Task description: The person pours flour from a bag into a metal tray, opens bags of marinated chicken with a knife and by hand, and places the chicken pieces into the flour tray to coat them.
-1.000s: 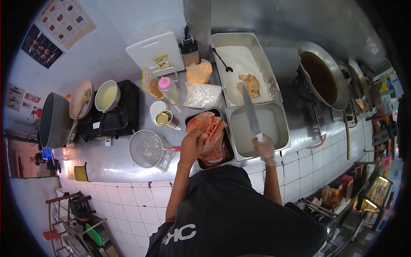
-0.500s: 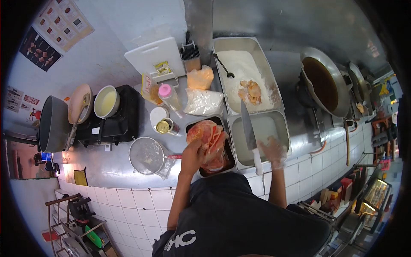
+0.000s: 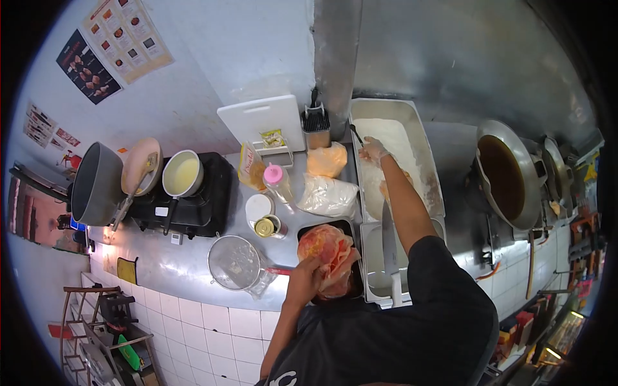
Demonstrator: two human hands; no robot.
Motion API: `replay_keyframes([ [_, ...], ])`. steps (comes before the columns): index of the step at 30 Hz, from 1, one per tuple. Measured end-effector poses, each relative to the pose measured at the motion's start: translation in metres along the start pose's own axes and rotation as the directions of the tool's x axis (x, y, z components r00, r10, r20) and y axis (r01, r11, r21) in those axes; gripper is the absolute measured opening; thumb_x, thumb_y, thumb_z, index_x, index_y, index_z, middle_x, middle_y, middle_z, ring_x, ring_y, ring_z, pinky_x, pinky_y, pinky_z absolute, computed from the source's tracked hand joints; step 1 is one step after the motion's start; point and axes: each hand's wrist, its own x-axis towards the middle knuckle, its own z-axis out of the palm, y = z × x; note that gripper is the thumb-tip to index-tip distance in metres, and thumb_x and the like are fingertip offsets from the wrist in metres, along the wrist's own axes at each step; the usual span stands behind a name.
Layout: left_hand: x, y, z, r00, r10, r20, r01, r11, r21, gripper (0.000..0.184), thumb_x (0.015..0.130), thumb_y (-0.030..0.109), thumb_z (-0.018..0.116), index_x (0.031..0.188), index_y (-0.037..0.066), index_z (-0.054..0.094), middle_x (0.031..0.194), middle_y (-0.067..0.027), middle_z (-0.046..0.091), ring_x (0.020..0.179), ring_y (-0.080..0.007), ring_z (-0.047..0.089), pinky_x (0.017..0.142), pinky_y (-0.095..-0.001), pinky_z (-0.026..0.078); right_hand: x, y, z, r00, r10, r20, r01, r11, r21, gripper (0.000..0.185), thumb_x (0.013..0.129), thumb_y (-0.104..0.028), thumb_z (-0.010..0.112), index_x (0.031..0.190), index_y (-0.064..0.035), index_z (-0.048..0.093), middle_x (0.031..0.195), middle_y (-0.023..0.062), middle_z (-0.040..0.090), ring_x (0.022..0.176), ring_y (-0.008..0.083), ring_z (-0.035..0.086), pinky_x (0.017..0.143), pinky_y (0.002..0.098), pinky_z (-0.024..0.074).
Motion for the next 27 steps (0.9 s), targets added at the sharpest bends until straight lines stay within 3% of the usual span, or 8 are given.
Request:
replay_keyframes([
  [3,-0.002,-0.003,0.003,1.000,-0.015,-0.013,0.014,0.999,-0.046,0.011,0.089,0.010,0.068,0.089,0.000,0.063,0.088,-0.0175,0.062,0.083,-0.0406,0.063,0.072,-0.0468,0.050,0.018,0.002,-0.011,0.974,0.161,0.159,-0.189,0.965,0.183,0.035,0.091,-0.010,0.054,0.125,0.0010,0.057,0.090,0.0124,0.069,0.062,0.0161,0.063,0.051,0.0289,0.0484],
  [9,-0.004,-0.003,0.003,1.000,0.005,-0.015,-0.005,1.000,-0.014,0.011,0.089,0.009,0.068,0.089,0.000,0.063,0.088,-0.0181,0.062,0.083,-0.0405,0.063,0.071,-0.0465,0.049,-0.096,-0.034,-0.027,0.965,0.163,0.208,-0.221,0.929,0.297,0.017,0.092,-0.019,0.067,0.096,-0.0018,0.064,0.080,0.0062,0.066,0.068,0.0141,0.064,0.059,0.0253,0.0499],
  [16,-0.007,-0.005,0.003,0.998,0.057,-0.034,-0.057,0.998,0.003,0.011,0.090,0.010,0.067,0.093,0.001,0.064,0.089,-0.0192,0.062,0.084,-0.0415,0.062,0.073,-0.0476,0.049,-0.156,0.014,-0.003,0.977,-0.140,0.162,0.071,0.926,0.370,0.013,0.089,-0.012,0.071,0.093,-0.0015,0.065,0.085,0.0087,0.069,0.066,0.0150,0.066,0.060,0.0250,0.0517],
  [18,-0.007,-0.006,0.003,0.998,0.054,-0.034,-0.055,0.999,-0.004,0.012,0.090,0.012,0.067,0.095,0.001,0.064,0.091,-0.0193,0.063,0.085,-0.0416,0.062,0.074,-0.0482,0.049,-0.179,0.006,0.019,0.981,-0.159,-0.115,0.194,0.867,0.458,0.010,0.092,-0.011,0.068,0.097,-0.0028,0.064,0.080,0.0088,0.069,0.068,0.0151,0.068,0.060,0.0265,0.0531],
  [21,-0.009,-0.007,0.003,0.996,0.072,-0.046,-0.073,0.997,-0.018,0.013,0.091,0.013,0.067,0.096,0.001,0.065,0.092,-0.0188,0.063,0.086,-0.0414,0.063,0.075,-0.0482,0.049,-0.202,-0.007,0.045,0.938,-0.174,-0.300,0.313,0.798,0.514,0.013,0.095,-0.011,0.064,0.104,-0.0006,0.062,0.081,0.0107,0.070,0.072,0.0170,0.070,0.062,0.0279,0.0548],
  [24,-0.011,-0.002,-0.001,0.998,0.051,-0.023,-0.051,0.999,0.012,0.014,0.091,0.015,0.067,0.096,0.002,0.065,0.092,-0.0183,0.063,0.088,-0.0412,0.063,0.075,-0.0483,0.050,-0.147,0.061,0.055,0.952,-0.240,-0.192,0.293,0.896,0.335,0.021,0.098,-0.013,0.060,0.113,0.0008,0.059,0.087,0.0117,0.070,0.073,0.0198,0.070,0.064,0.0303,0.0556],
  [25,-0.011,-0.003,0.000,0.998,0.055,-0.034,-0.054,0.998,0.014,0.014,0.091,0.015,0.067,0.096,0.002,0.065,0.092,-0.0183,0.063,0.088,-0.0412,0.063,0.075,-0.0483,0.050,-0.144,0.078,0.059,0.996,-0.071,0.052,0.016,0.723,0.691,0.026,0.098,-0.013,0.058,0.120,0.0013,0.056,0.090,0.0118,0.071,0.073,0.0220,0.069,0.063,0.0323,0.0557],
  [27,-0.013,-0.008,0.002,0.996,0.082,-0.041,-0.080,0.996,0.049,0.014,0.090,0.014,0.068,0.097,0.001,0.066,0.094,-0.0183,0.065,0.087,-0.0396,0.065,0.076,-0.0448,0.051,-0.169,0.054,0.060,1.000,-0.007,0.019,-0.011,0.606,0.795,0.027,0.098,-0.013,0.057,0.121,0.0006,0.056,0.088,0.0114,0.071,0.073,0.0222,0.069,0.063,0.0325,0.0550],
])
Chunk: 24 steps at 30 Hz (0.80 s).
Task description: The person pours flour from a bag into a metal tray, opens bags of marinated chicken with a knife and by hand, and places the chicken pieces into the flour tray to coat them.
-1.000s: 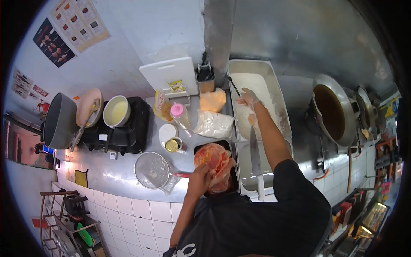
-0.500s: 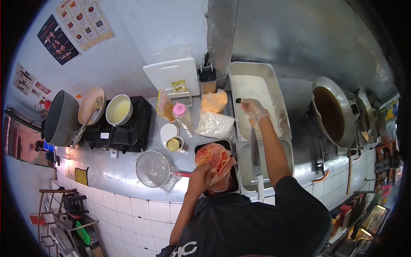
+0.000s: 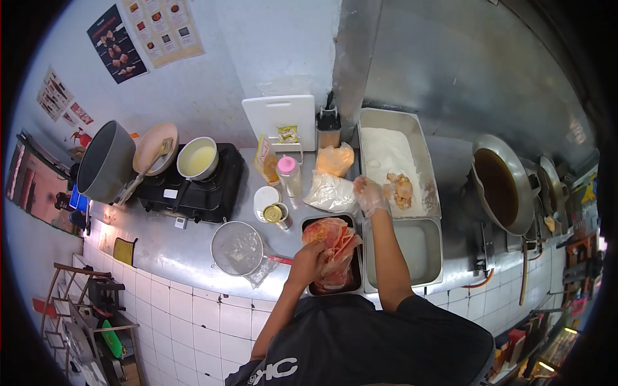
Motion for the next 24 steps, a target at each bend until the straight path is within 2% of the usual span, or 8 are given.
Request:
replay_keyframes([
  [1,0.000,0.000,-0.001,1.000,0.001,-0.015,-0.001,1.000,0.003,0.014,0.090,0.014,0.068,0.097,0.001,0.066,0.094,-0.0183,0.065,0.087,-0.0396,0.065,0.076,-0.0448,0.051,-0.002,-0.005,0.009,0.997,0.027,-0.073,-0.015,0.987,0.158,0.028,0.097,-0.012,0.057,0.122,-0.0001,0.057,0.087,0.0111,0.071,0.073,0.0224,0.069,0.062,0.0328,0.0543],
  [2,0.000,0.000,-0.001,0.999,0.033,-0.035,-0.033,0.999,-0.009,0.015,0.090,0.015,0.067,0.096,0.002,0.065,0.093,-0.0179,0.064,0.088,-0.0400,0.064,0.076,-0.0467,0.050,-0.003,-0.014,0.016,0.993,-0.107,-0.052,0.098,0.984,-0.152,0.028,0.095,-0.011,0.058,0.121,-0.0003,0.057,0.087,0.0113,0.072,0.077,0.0216,0.070,0.061,0.0317,0.0532],
  [7,-0.002,-0.003,0.000,0.997,0.048,-0.055,-0.050,0.998,-0.035,0.014,0.090,0.016,0.066,0.095,0.003,0.064,0.093,-0.0173,0.063,0.089,-0.0401,0.063,0.076,-0.0489,0.050,-0.027,-0.068,0.094,0.971,-0.215,0.108,0.240,0.825,-0.511,0.027,0.096,-0.014,0.056,0.117,0.0005,0.061,0.090,0.0119,0.073,0.077,0.0165,0.069,0.063,0.0309,0.0519],
  [9,-0.003,-0.003,-0.001,0.999,0.044,-0.031,-0.045,0.999,-0.026,0.014,0.090,0.016,0.066,0.096,0.003,0.065,0.095,-0.0173,0.063,0.090,-0.0400,0.063,0.077,-0.0486,0.051,0.009,-0.070,0.112,0.744,-0.498,0.446,0.657,0.423,-0.624,0.025,0.096,-0.016,0.055,0.112,-0.0003,0.066,0.090,0.0089,0.074,0.075,0.0147,0.069,0.066,0.0307,0.0521],
  [15,-0.002,0.002,-0.008,1.000,-0.002,0.001,0.002,1.000,-0.014,0.014,0.091,0.016,0.064,0.099,0.006,0.066,0.098,-0.0156,0.065,0.093,-0.0393,0.064,0.079,-0.0483,0.053,0.069,-0.070,0.198,0.592,-0.538,0.600,0.670,-0.086,-0.738,0.021,0.097,-0.017,0.059,0.112,-0.0057,0.069,0.092,0.0120,0.074,0.072,0.0182,0.069,0.068,0.0342,0.0546],
  [16,-0.002,0.001,-0.007,1.000,-0.009,-0.014,0.009,1.000,-0.017,0.014,0.091,0.016,0.064,0.099,0.006,0.066,0.098,-0.0156,0.065,0.093,-0.0393,0.064,0.079,-0.0483,0.053,0.084,-0.065,0.202,0.472,-0.566,0.675,0.699,-0.226,-0.678,0.016,0.096,-0.016,0.059,0.102,-0.0047,0.068,0.090,0.0195,0.072,0.072,0.0319,0.070,0.066,0.0444,0.0547],
  [20,-0.004,0.002,-0.008,0.999,-0.011,-0.037,0.009,0.998,-0.057,0.011,0.090,0.012,0.063,0.098,0.005,0.064,0.093,-0.0162,0.063,0.091,-0.0383,0.064,0.079,-0.0470,0.051,0.119,-0.058,0.209,0.423,-0.399,0.813,0.610,-0.539,-0.582,0.018,0.093,-0.010,0.051,0.086,-0.0015,0.065,0.085,0.0248,0.068,0.085,0.0430,0.069,0.072,0.0518,0.0543],
  [24,-0.003,-0.002,-0.007,0.999,0.001,-0.045,-0.005,0.996,-0.089,0.012,0.089,0.011,0.063,0.100,0.006,0.064,0.093,-0.0159,0.064,0.091,-0.0381,0.064,0.079,-0.0475,0.051,0.127,-0.052,0.221,0.489,-0.400,0.776,0.588,-0.505,-0.631,0.021,0.093,-0.015,0.051,0.086,-0.0011,0.065,0.090,0.0264,0.068,0.085,0.0459,0.066,0.071,0.0537,0.0515],
])
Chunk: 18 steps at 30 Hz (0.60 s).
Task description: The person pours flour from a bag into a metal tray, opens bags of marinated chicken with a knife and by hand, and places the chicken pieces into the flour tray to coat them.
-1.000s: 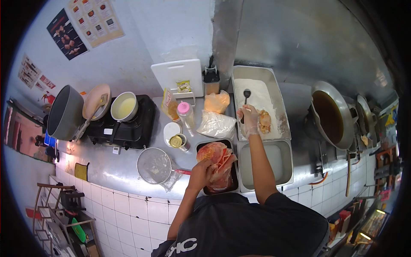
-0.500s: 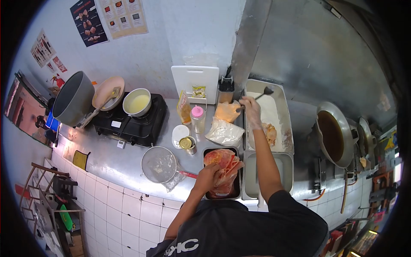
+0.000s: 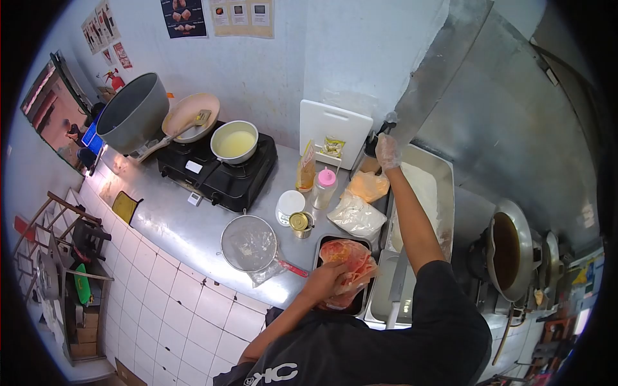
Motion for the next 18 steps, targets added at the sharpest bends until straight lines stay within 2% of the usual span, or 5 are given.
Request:
replay_keyframes([
  [9,0.002,-0.009,0.006,0.999,0.041,0.001,-0.041,0.999,0.032,0.016,0.088,0.016,0.065,0.101,0.006,0.065,0.095,-0.0150,0.065,0.093,-0.0377,0.065,0.078,-0.0472,0.053,-0.004,0.023,0.022,0.968,0.008,0.250,0.044,0.979,-0.200,0.026,0.088,-0.014,0.055,0.104,-0.0011,0.071,0.102,0.0251,0.072,0.096,0.0382,0.071,0.084,0.0471,0.0563],
  [13,0.000,-0.003,-0.002,0.999,-0.007,0.031,0.005,0.997,0.075,0.023,0.086,0.022,0.068,0.103,0.007,0.066,0.097,-0.0150,0.065,0.093,-0.0377,0.065,0.078,-0.0473,0.053,-0.049,-0.025,-0.083,0.914,-0.012,0.406,-0.142,0.927,0.347,0.047,0.087,-0.027,0.066,0.128,-0.0042,0.066,0.119,0.0222,0.070,0.104,0.0334,0.070,0.092,0.0401,0.0534],
  [14,0.001,-0.006,0.000,1.000,0.026,0.011,-0.027,0.996,0.083,0.024,0.086,0.024,0.069,0.102,0.007,0.066,0.097,-0.0151,0.065,0.093,-0.0379,0.066,0.078,-0.0477,0.053,-0.075,-0.016,-0.097,0.957,-0.088,0.276,-0.010,0.942,0.334,0.049,0.090,-0.029,0.067,0.131,-0.0026,0.064,0.120,0.0209,0.070,0.110,0.0286,0.069,0.096,0.0364,0.0505],
  [16,0.002,-0.006,0.001,0.999,0.048,-0.007,-0.047,0.995,0.089,0.025,0.085,0.026,0.069,0.101,0.008,0.067,0.097,-0.0153,0.065,0.092,-0.0382,0.066,0.078,-0.0482,0.053,-0.134,-0.044,-0.167,0.905,0.122,0.407,-0.291,0.877,0.383,0.044,0.096,-0.026,0.063,0.133,-0.0023,0.062,0.123,0.0209,0.069,0.117,0.0276,0.066,0.099,0.0353,0.0483],
  [18,0.009,-0.005,-0.004,0.998,0.064,0.001,-0.064,0.992,0.107,0.022,0.085,0.024,0.068,0.099,0.007,0.068,0.096,-0.0151,0.066,0.093,-0.0382,0.065,0.078,-0.0488,0.053,-0.211,-0.031,-0.208,0.840,0.311,0.445,-0.371,0.927,0.052,0.038,0.098,-0.024,0.062,0.127,-0.0004,0.065,0.117,0.0212,0.071,0.109,0.0299,0.069,0.093,0.0368,0.0508],
])
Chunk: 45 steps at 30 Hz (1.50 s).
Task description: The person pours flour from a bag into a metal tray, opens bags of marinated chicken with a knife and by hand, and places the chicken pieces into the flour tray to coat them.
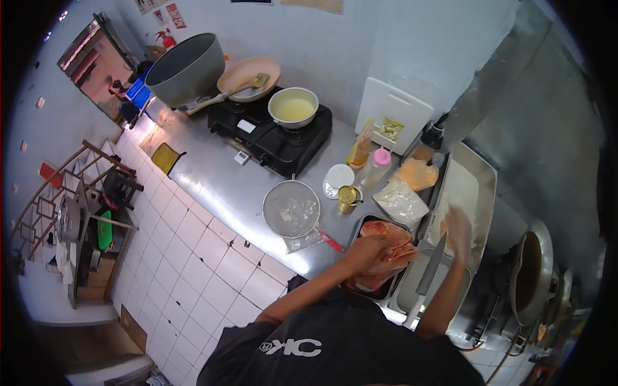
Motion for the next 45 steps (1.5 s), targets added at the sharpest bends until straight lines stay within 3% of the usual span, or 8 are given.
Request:
replay_keyframes([
  [1,0.006,-0.004,0.000,1.000,-0.016,-0.008,0.016,1.000,-0.003,0.022,0.085,0.024,0.068,0.099,0.007,0.068,0.096,-0.0151,0.066,0.093,-0.0382,0.065,0.078,-0.0488,0.053,-0.051,-0.005,-0.003,0.974,-0.134,-0.183,0.154,0.983,0.099,0.032,0.097,-0.019,0.062,0.121,0.0021,0.067,0.110,0.0234,0.072,0.101,0.0331,0.071,0.088,0.0396,0.0523],
  [5,0.024,-0.019,-0.002,0.994,0.092,-0.059,-0.096,0.994,-0.060,0.023,0.087,0.019,0.067,0.106,0.007,0.070,0.102,-0.0165,0.068,0.099,-0.0386,0.065,0.084,-0.0460,0.053,-0.202,0.068,0.030,0.871,0.426,-0.244,-0.467,0.871,-0.149,0.027,0.095,-0.027,0.063,0.106,-0.0032,0.070,0.101,0.0237,0.071,0.094,0.0388,0.070,0.084,0.0456,0.0530],
  [14,0.053,-0.011,-0.015,0.998,-0.034,-0.050,0.040,0.991,0.131,0.014,0.093,0.015,0.060,0.099,0.005,0.068,0.099,-0.0203,0.069,0.092,-0.0424,0.066,0.078,-0.0510,0.052,-0.261,0.032,0.079,0.832,0.539,-0.131,-0.544,0.750,-0.376,0.046,0.090,-0.037,0.061,0.112,0.0032,0.063,0.088,0.0301,0.069,0.089,0.0460,0.069,0.079,0.0525,0.0549],
  [20,0.061,-0.009,-0.008,0.997,-0.073,-0.005,0.072,0.966,0.249,0.016,0.101,0.020,0.053,0.101,0.004,0.057,0.097,-0.0234,0.069,0.088,-0.0437,0.067,0.074,-0.0534,0.052,-0.261,0.031,0.073,0.764,0.624,-0.163,-0.639,0.766,-0.066,0.050,0.087,-0.027,0.058,0.126,0.0039,0.058,0.096,0.0350,0.068,0.089,0.0498,0.068,0.081,0.0561,0.0530],
  [34,0.071,-0.030,-0.011,0.998,-0.064,-0.025,0.057,0.976,-0.211,0.033,0.108,0.029,0.046,0.098,-0.002,0.054,0.081,-0.0278,0.064,0.080,-0.0464,0.065,0.070,-0.0479,0.048,-0.305,0.006,-0.023,0.968,0.187,0.165,-0.114,0.921,-0.373,0.050,0.089,-0.041,0.068,0.122,-0.0049,0.059,0.078,0.0231,0.070,0.075,0.0426,0.070,0.068,0.0523,0.0546],
  [39,0.073,-0.025,-0.014,0.999,0.000,-0.034,-0.008,0.977,-0.213,0.033,0.108,0.028,0.046,0.098,-0.002,0.054,0.079,-0.0284,0.062,0.077,-0.0455,0.064,0.068,-0.0468,0.047,-0.301,-0.019,-0.061,0.919,0.310,0.242,-0.255,0.938,-0.235,0.059,0.088,-0.049,0.069,0.125,-0.0047,0.058,0.086,0.0246,0.070,0.083,0.0442,0.069,0.075,0.0517,0.0547],
  [41,0.072,-0.028,-0.014,1.000,-0.020,0.015,0.022,0.990,-0.141,0.034,0.108,0.031,0.048,0.098,-0.001,0.056,0.075,-0.0181,0.059,0.066,-0.0255,0.055,0.066,-0.0376,0.046,-0.296,-0.021,-0.066,0.895,0.353,0.274,-0.309,0.932,-0.191,0.063,0.087,-0.051,0.069,0.127,-0.0042,0.057,0.091,0.0258,0.070,0.087,0.0448,0.069,0.078,0.0513,0.0545],
  [45,0.070,-0.033,-0.010,0.999,-0.034,0.009,0.035,0.986,-0.166,0.034,0.108,0.030,0.049,0.097,-0.001,0.055,0.074,-0.0168,0.059,0.064,-0.0247,0.051,0.064,-0.0369,0.044,-0.286,0.008,-0.060,0.967,0.222,0.126,-0.220,0.975,-0.035,0.055,0.090,-0.044,0.069,0.120,-0.0001,0.057,0.090,0.0265,0.067,0.087,0.0476,0.065,0.075,0.0481,0.0515],
])
